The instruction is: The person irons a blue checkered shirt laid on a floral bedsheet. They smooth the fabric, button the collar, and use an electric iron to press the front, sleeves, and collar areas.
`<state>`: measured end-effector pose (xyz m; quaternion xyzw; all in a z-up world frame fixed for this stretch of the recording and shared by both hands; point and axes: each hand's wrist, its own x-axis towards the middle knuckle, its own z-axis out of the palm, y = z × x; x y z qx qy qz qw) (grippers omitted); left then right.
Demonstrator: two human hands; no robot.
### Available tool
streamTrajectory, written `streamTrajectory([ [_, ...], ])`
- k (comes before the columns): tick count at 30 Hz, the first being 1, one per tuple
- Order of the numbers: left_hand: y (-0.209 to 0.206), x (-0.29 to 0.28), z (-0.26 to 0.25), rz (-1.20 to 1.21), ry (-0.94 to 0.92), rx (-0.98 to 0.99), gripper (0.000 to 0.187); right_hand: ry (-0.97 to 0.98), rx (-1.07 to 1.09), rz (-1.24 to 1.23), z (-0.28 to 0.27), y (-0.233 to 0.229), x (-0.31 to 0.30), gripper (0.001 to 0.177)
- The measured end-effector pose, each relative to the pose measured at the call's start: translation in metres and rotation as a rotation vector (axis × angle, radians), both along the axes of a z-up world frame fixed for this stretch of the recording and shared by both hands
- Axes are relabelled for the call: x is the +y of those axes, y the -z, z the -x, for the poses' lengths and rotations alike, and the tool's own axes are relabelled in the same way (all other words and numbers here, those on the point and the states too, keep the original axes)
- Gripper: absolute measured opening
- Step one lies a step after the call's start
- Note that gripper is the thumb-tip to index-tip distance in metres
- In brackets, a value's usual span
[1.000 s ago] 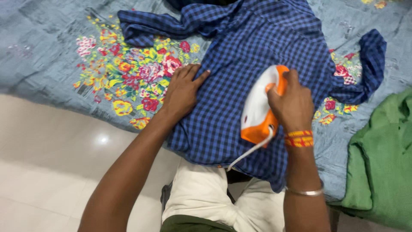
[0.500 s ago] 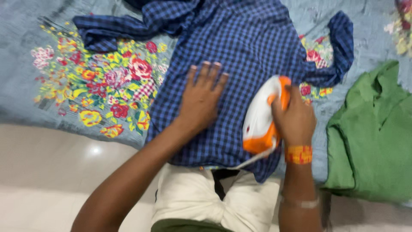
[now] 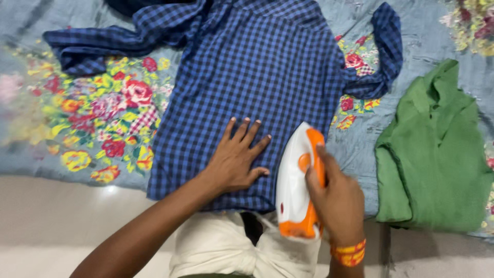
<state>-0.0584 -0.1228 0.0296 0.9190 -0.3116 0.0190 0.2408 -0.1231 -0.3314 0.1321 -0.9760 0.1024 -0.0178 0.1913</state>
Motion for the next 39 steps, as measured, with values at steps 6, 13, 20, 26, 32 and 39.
streamTrajectory([
  [6, 0.008, -0.023, -0.088, 0.167, -0.148, -0.007, 0.064, -0.089, -0.046, 0.099, -0.05, 0.012, -0.015, 0.05],
  [13, 0.035, -0.026, -0.2, 0.025, -0.344, -0.082, 0.075, -0.209, -0.189, 0.146, -0.205, 0.039, -0.048, 0.048],
  [20, 0.022, -0.023, -0.203, -0.059, -0.284, -0.038, 0.075, -0.335, -0.281, 0.111, -0.346, 0.055, -0.052, 0.049],
  [26, 0.002, -0.008, -0.256, -0.031, -0.291, 0.142, 0.072, -0.291, -0.318, 0.063, -0.371, 0.056, -0.039, 0.048],
  [32, 0.03, 0.011, -0.313, 0.001, -0.372, -0.233, 0.064, -0.631, -0.429, -0.218, -0.315, 0.069, -0.032, 0.073],
  [39, 0.056, 0.013, -0.321, 0.037, -0.409, -0.195, 0.068, -0.452, -0.218, -0.084, -0.337, 0.073, -0.006, 0.07],
])
